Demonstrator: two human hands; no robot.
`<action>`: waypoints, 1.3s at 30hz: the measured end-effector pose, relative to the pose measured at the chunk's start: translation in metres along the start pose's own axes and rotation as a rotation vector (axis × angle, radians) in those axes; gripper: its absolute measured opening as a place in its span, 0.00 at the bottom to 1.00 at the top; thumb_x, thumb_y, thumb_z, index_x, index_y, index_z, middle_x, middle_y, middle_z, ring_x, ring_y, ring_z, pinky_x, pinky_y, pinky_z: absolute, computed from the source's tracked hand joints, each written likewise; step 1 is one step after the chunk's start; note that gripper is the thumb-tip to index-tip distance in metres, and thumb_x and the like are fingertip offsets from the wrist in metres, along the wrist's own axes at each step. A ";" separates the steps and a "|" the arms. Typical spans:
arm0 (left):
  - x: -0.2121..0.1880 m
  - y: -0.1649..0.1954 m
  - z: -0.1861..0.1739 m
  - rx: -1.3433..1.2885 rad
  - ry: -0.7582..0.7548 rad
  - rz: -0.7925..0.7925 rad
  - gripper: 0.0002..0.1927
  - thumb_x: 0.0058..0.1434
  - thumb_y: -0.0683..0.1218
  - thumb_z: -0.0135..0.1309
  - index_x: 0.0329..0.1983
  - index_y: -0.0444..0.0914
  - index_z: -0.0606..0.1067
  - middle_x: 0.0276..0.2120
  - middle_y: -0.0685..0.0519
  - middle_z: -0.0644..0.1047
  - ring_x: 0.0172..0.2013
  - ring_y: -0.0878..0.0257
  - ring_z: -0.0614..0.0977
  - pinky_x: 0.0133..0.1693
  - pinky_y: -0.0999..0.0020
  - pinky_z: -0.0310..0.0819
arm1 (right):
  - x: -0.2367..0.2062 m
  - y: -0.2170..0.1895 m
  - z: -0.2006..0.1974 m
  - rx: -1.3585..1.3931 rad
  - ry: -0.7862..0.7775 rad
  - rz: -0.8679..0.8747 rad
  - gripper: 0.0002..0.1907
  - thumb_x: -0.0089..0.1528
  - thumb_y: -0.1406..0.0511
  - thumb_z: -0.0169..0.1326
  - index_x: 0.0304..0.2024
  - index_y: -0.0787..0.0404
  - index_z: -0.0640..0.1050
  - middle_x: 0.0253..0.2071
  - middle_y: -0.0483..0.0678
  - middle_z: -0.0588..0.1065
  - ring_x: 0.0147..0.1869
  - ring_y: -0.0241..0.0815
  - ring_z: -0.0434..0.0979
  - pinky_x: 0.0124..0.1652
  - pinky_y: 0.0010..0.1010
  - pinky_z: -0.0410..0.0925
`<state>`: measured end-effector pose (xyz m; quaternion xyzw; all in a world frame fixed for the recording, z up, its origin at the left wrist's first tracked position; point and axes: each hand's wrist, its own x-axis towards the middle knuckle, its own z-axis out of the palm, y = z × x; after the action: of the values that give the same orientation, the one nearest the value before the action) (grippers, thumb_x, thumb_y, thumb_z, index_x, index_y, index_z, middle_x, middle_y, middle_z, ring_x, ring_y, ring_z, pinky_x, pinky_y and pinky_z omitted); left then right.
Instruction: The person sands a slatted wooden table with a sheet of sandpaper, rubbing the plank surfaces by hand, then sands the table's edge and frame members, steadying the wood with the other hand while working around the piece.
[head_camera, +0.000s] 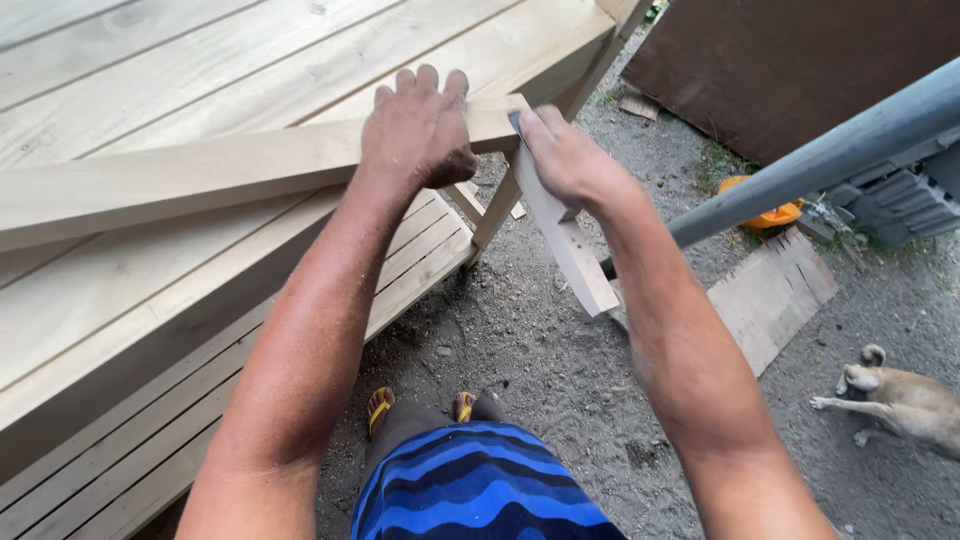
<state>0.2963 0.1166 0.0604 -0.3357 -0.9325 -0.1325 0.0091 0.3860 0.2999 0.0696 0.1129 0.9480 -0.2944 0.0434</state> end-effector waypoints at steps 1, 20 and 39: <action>0.001 -0.001 0.001 -0.003 -0.005 0.000 0.36 0.51 0.56 0.66 0.58 0.35 0.66 0.49 0.37 0.71 0.54 0.42 0.72 0.54 0.41 0.69 | -0.002 -0.002 0.000 -0.021 -0.009 0.007 0.32 0.72 0.48 0.29 0.67 0.63 0.64 0.60 0.68 0.73 0.65 0.62 0.72 0.63 0.47 0.63; 0.002 -0.003 0.004 0.027 0.030 -0.007 0.28 0.55 0.47 0.61 0.56 0.32 0.68 0.49 0.35 0.73 0.54 0.42 0.74 0.54 0.42 0.70 | -0.010 -0.015 -0.007 -0.045 -0.131 0.200 0.33 0.71 0.47 0.29 0.67 0.64 0.60 0.56 0.69 0.75 0.58 0.61 0.80 0.60 0.52 0.70; 0.005 -0.003 0.008 0.006 0.059 -0.025 0.31 0.51 0.50 0.63 0.56 0.35 0.70 0.47 0.37 0.73 0.54 0.44 0.74 0.56 0.44 0.70 | -0.044 -0.019 -0.052 -0.104 0.317 0.015 0.20 0.63 0.58 0.63 0.51 0.63 0.77 0.46 0.56 0.80 0.50 0.47 0.81 0.49 0.41 0.70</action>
<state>0.2912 0.1190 0.0526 -0.3198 -0.9364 -0.1398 0.0359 0.4234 0.3059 0.1295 0.1627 0.9561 -0.2231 -0.0986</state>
